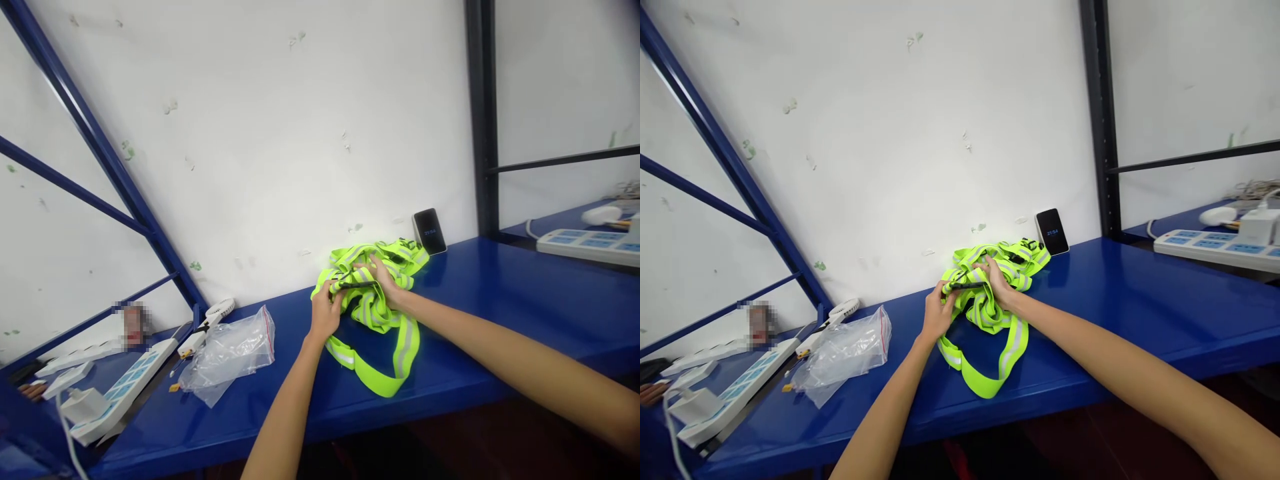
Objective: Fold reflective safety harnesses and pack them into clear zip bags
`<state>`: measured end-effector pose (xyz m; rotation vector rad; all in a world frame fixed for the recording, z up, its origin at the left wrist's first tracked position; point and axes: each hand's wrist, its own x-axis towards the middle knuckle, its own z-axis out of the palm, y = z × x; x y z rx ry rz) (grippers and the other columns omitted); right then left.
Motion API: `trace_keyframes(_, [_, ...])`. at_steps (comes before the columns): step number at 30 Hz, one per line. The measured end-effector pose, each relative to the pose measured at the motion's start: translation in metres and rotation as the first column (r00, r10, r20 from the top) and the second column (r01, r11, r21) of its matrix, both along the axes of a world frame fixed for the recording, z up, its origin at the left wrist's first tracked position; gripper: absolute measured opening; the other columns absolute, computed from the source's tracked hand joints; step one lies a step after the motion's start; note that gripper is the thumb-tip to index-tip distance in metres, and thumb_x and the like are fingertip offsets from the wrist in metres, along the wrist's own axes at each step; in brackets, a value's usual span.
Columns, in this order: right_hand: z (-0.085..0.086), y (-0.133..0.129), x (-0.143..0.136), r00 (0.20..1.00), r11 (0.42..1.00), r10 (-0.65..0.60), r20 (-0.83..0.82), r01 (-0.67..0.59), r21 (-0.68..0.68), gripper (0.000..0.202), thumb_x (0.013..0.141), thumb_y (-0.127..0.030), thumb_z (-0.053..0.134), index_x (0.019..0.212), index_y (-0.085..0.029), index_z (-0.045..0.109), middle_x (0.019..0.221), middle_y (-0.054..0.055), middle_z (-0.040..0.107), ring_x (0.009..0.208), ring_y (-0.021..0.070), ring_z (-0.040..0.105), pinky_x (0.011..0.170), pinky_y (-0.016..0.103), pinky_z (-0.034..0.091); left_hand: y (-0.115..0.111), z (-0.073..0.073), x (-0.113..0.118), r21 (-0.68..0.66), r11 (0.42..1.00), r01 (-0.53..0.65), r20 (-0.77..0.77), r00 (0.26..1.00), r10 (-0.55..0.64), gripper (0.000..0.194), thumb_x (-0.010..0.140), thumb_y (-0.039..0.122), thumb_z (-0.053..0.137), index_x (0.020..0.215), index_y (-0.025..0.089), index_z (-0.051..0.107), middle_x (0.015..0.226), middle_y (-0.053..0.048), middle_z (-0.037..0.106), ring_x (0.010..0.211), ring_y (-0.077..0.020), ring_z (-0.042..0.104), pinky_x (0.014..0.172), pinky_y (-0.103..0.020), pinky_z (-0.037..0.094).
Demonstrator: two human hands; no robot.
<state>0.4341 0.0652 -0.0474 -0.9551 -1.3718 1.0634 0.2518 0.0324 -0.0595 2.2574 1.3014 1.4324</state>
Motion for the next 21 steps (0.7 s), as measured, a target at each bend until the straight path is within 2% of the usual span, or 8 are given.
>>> trace_keyframes(3, [0.003,-0.01,0.004,0.968,0.914,-0.208,0.141,0.141,0.38,0.061,0.092,-0.06,0.026,0.131,-0.022,0.053,0.128,0.01,0.058,0.117,0.0307,0.053,0.101,0.047,0.038,0.004,-0.005,0.001,0.013,0.999,-0.042,0.149,0.988,0.04,0.027,0.086,0.044,0.057,0.08,0.017,0.059,0.071,0.002,0.051,0.066,-0.0127,0.048,0.064,-0.023,0.038])
trace_keyframes(5, [0.004,-0.018,0.004,0.939,0.844,-0.197,0.282,0.016,0.536,0.057,0.09,-0.057,0.04,0.136,-0.025,0.048,0.133,0.009,0.054,0.12,0.0308,0.049,0.105,0.048,0.034,0.002,-0.006,-0.004,0.027,0.997,-0.073,0.234,0.97,0.064,0.028,0.086,0.045,0.057,0.085,0.017,0.061,0.082,-0.001,0.053,0.076,-0.0144,0.052,0.07,-0.024,0.041])
trace_keyframes(7, [0.004,-0.023,0.003,0.909,0.797,-0.133,0.395,-0.139,0.588,0.057,0.09,-0.053,0.045,0.141,-0.027,0.044,0.137,0.009,0.05,0.125,0.0303,0.046,0.107,0.047,0.032,-0.004,-0.006,-0.011,0.061,0.994,-0.085,0.261,0.963,0.066,0.027,0.089,0.042,0.053,0.098,0.018,0.062,0.095,-0.005,0.055,0.088,-0.0168,0.055,0.078,-0.026,0.042])
trace_keyframes(8, [0.003,-0.025,0.001,0.905,0.795,-0.086,0.416,-0.189,0.577,0.058,0.09,-0.052,0.046,0.143,-0.027,0.041,0.141,0.009,0.047,0.128,0.03,0.044,0.108,0.047,0.031,-0.008,-0.006,-0.014,0.095,0.991,-0.089,0.245,0.967,0.064,0.027,0.091,0.04,0.052,0.105,0.019,0.061,0.102,-0.006,0.055,0.094,-0.0178,0.055,0.082,-0.027,0.042])
trace_keyframes(10, [0.002,-0.025,-0.002,0.937,0.861,0.034,0.347,-0.204,0.466,0.061,0.089,-0.049,0.051,0.144,-0.026,0.039,0.146,0.008,0.043,0.134,0.0293,0.038,0.11,0.046,0.029,-0.016,-0.004,-0.021,0.171,0.98,-0.104,0.172,0.982,0.075,0.026,0.092,0.037,0.049,0.11,0.02,0.058,0.106,-0.007,0.058,0.097,-0.0184,0.056,0.084,-0.028,0.041])
trace_keyframes(13, [0.002,-0.022,-0.005,0.969,0.955,0.221,0.114,-0.238,0.174,0.061,0.079,-0.044,0.065,0.135,-0.024,0.051,0.137,0.008,0.054,0.127,0.0293,0.047,0.106,0.043,0.036,-0.022,-0.002,-0.027,0.212,0.96,-0.185,0.12,0.979,0.163,0.02,0.093,0.034,0.047,0.102,0.019,0.057,0.079,-0.002,0.06,0.07,-0.0156,0.056,0.069,-0.025,0.039])
trace_keyframes(17, [0.009,-0.024,-0.002,0.878,0.879,0.465,-0.115,-0.473,-0.058,0.045,0.071,-0.039,0.073,0.11,-0.017,0.066,0.105,0.009,0.07,0.099,0.0271,0.064,0.085,0.037,0.051,-0.022,-0.003,-0.027,0.205,0.939,-0.278,0.22,0.947,0.232,0.019,0.092,0.036,0.046,0.095,0.019,0.055,0.069,0.0,0.06,0.059,-0.0152,0.053,0.061,-0.025,0.036])
trace_keyframes(21, [0.016,-0.03,0.007,0.86,0.865,0.481,-0.169,-0.497,-0.066,0.039,0.064,-0.023,0.076,0.101,-0.02,0.066,0.092,0.003,0.071,0.087,0.0206,0.066,0.077,0.029,0.052,-0.023,-0.003,-0.023,0.153,0.952,-0.264,0.279,0.936,0.215,0.028,0.093,0.042,0.044,0.097,0.018,0.057,0.071,-0.002,0.062,0.061,-0.0164,0.055,0.061,-0.026,0.037])
